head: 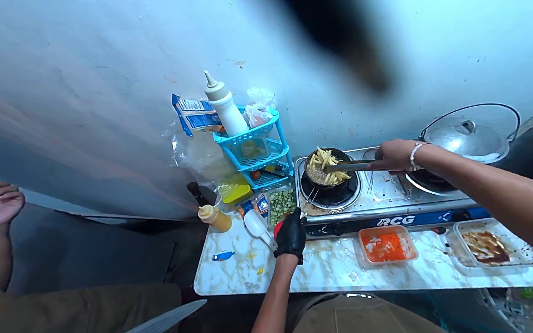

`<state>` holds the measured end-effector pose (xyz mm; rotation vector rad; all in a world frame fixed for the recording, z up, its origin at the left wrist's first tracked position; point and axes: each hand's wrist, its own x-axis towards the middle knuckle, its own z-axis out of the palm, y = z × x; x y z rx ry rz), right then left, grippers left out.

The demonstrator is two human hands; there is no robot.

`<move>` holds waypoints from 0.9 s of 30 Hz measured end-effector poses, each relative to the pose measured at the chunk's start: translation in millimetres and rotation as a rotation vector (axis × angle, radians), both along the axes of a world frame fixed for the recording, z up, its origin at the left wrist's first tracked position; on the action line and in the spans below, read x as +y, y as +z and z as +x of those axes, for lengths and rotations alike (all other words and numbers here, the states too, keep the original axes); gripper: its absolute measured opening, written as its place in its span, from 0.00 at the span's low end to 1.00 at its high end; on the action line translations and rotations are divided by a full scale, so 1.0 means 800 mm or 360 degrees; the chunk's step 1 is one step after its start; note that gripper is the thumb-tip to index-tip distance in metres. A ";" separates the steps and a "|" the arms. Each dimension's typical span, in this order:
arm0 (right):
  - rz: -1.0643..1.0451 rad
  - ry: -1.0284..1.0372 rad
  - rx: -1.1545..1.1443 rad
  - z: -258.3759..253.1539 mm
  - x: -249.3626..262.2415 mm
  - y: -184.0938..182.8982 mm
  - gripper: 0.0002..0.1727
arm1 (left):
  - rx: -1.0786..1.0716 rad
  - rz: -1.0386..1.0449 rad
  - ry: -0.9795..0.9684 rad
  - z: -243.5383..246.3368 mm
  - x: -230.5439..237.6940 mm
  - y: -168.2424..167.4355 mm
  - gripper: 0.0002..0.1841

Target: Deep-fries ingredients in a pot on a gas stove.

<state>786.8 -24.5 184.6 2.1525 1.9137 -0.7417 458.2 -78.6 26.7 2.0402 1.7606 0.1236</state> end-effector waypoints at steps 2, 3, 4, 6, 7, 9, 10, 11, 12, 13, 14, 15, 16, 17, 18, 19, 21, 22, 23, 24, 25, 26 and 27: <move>-0.0072 -0.0121 0.0285 0.026 0.000 -0.012 0.30 | -0.0005 -0.0007 0.0008 0.001 0.000 0.001 0.26; -0.0125 -0.0195 0.0417 0.034 -0.003 -0.015 0.30 | -0.0010 -0.0025 0.0008 0.001 0.000 0.003 0.26; -0.0173 -0.0286 0.0547 0.040 -0.006 -0.018 0.30 | -0.0013 -0.0039 0.0000 0.000 0.000 0.004 0.26; -0.0237 -0.0442 0.0717 0.043 -0.014 -0.019 0.30 | -0.0019 -0.0053 -0.0015 0.000 0.000 0.008 0.27; -0.0251 -0.0473 0.0717 0.042 -0.016 -0.017 0.30 | -0.0023 -0.0055 -0.0017 0.000 0.000 0.008 0.26; -0.0225 -0.0432 0.0604 0.046 -0.012 -0.016 0.32 | -0.0030 -0.0057 -0.0017 -0.001 -0.001 0.007 0.26; -0.0213 -0.0383 0.0500 0.043 -0.011 -0.007 0.34 | -0.0030 -0.0055 -0.0018 -0.002 -0.001 0.007 0.26; -0.0206 -0.0318 0.0391 0.036 -0.014 0.008 0.34 | -0.0033 -0.0055 -0.0021 -0.002 0.000 0.006 0.26; -0.0196 -0.0260 0.0275 0.027 -0.016 0.025 0.35 | -0.0033 -0.0056 -0.0023 -0.003 0.000 0.006 0.27; -0.0184 -0.0202 0.0153 0.020 -0.019 0.041 0.35 | -0.0034 -0.0058 -0.0026 -0.003 0.000 0.006 0.26; -0.0171 -0.0150 0.0044 0.014 -0.021 0.055 0.34 | -0.0034 -0.0062 -0.0028 -0.003 0.000 0.005 0.26; -0.0150 -0.0110 -0.0040 0.008 -0.023 0.069 0.33 | -0.0031 -0.0063 -0.0028 -0.003 0.000 0.005 0.26; -0.0127 -0.0069 -0.0104 0.003 -0.025 0.082 0.31 | -0.0029 -0.0061 -0.0028 -0.003 0.000 0.005 0.26; -0.0099 -0.0031 -0.0151 0.000 -0.025 0.093 0.29 | -0.0022 -0.0054 -0.0027 -0.003 0.000 0.005 0.26; -0.0066 -0.0002 -0.0191 -0.002 -0.025 0.101 0.28 | -0.0015 -0.0046 -0.0027 -0.002 0.000 0.004 0.26; -0.0046 0.0017 -0.0226 -0.005 -0.024 0.108 0.27 | -0.0015 -0.0045 -0.0025 -0.002 0.000 0.003 0.26; -0.0020 0.0048 -0.0278 -0.007 -0.019 0.113 0.27 | -0.0025 -0.0058 -0.0017 -0.003 0.000 0.003 0.26; -0.0006 0.0064 -0.0302 -0.010 -0.017 0.114 0.27 | -0.0021 -0.0062 -0.0012 -0.003 0.000 0.004 0.26; 0.0015 0.0073 -0.0332 -0.014 -0.016 0.115 0.27 | -0.0017 -0.0066 -0.0007 -0.002 0.001 0.004 0.26; 0.0065 0.0087 -0.0382 -0.017 -0.015 0.113 0.27 | -0.0020 -0.0065 0.0000 -0.002 0.001 0.004 0.26; 0.0114 0.0094 -0.0438 -0.022 -0.014 0.111 0.27 | -0.0026 -0.0066 0.0005 -0.002 0.000 0.004 0.26; 0.0142 0.0096 -0.0489 -0.028 -0.014 0.107 0.27 | -0.0032 -0.0067 0.0007 -0.002 0.001 0.004 0.27; 0.0159 0.0102 -0.0531 -0.033 -0.013 0.101 0.27 | -0.0033 -0.0071 0.0005 -0.002 0.001 0.005 0.27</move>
